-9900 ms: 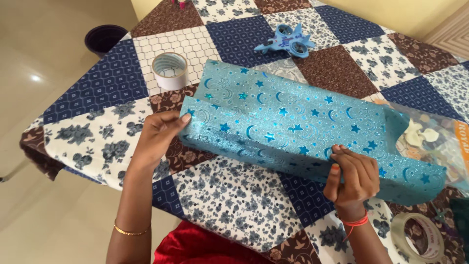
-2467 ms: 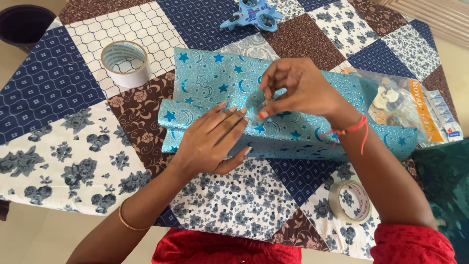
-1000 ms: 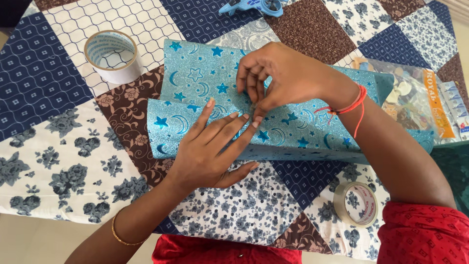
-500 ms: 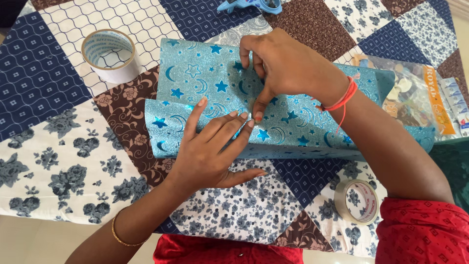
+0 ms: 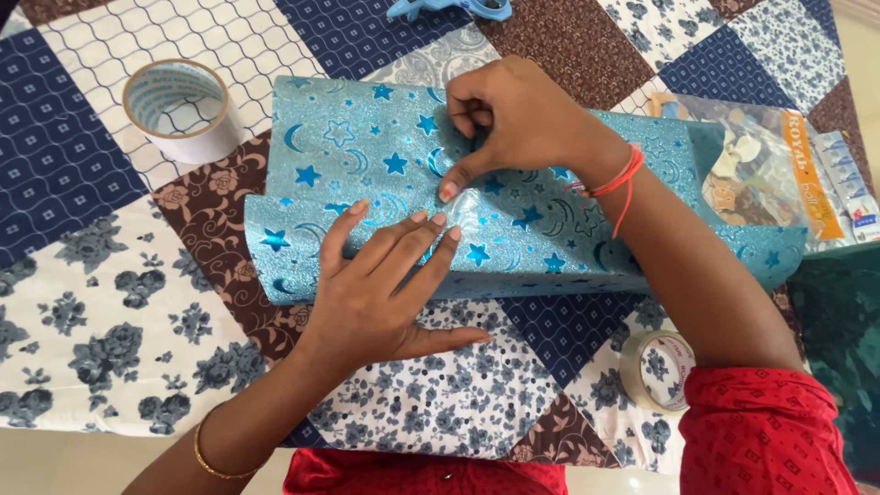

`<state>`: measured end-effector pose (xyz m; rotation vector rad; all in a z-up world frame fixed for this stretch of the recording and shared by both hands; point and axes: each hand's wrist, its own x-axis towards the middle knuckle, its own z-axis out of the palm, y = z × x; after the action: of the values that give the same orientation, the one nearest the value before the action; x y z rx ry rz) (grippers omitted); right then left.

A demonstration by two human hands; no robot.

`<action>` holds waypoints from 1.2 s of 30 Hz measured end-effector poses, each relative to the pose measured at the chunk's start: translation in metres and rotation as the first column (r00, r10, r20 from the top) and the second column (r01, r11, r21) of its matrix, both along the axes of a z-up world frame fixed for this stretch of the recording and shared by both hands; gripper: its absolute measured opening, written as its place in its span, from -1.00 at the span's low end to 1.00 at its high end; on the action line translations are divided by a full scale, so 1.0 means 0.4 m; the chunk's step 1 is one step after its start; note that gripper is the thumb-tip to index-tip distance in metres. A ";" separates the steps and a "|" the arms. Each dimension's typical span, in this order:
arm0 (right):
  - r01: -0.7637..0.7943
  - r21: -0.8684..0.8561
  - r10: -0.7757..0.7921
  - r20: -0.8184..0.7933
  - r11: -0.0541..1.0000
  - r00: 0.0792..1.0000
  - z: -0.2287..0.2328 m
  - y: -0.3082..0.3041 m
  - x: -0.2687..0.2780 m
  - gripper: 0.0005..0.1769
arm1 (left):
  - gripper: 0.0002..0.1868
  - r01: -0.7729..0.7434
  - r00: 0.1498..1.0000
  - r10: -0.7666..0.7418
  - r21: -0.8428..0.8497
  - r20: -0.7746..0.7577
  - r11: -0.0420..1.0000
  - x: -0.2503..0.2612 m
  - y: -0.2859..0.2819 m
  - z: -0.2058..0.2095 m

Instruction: The person wraps a rectangular box with blue star-patterned wrapping paper. They use scissors to cut tape and apply it to secure the paper, folding edges and smoothing the surface. The wrapped box remains on the table at the end.

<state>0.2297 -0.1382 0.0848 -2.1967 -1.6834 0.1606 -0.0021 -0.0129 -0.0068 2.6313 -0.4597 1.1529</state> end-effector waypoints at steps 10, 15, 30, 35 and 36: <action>-0.090 -0.036 0.090 -0.002 0.995 0.996 0.001 -0.021 0.005 -0.35 | -0.08 -0.057 0.998 0.056 0.038 0.012 0.998 -0.007 -0.024 0.000; -0.054 0.019 0.058 -0.343 0.998 0.938 0.002 -0.060 0.031 -0.40 | -0.05 -0.078 0.997 0.077 0.070 0.014 0.995 -0.005 -0.032 0.000; 0.457 0.627 -0.742 0.315 0.631 0.592 0.013 -0.697 -0.483 -0.37 | 0.07 -0.128 0.991 0.131 0.189 0.000 0.973 0.000 -0.073 0.068; 0.319 0.914 -0.726 -0.040 0.251 0.687 -0.078 -0.910 -0.704 -0.51 | 0.01 -0.175 0.983 0.184 0.336 0.005 0.925 0.016 -0.124 0.130; 0.332 0.936 -0.755 -0.133 0.118 0.643 -0.105 -0.927 -0.739 -0.51 | 0.02 -0.190 0.981 0.189 0.353 0.039 0.916 0.019 -0.135 0.148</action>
<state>-0.0659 -0.5089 0.0429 -1.7130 -0.5033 -1.2404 0.0054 -0.0671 0.0524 3.0448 -0.4590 1.2317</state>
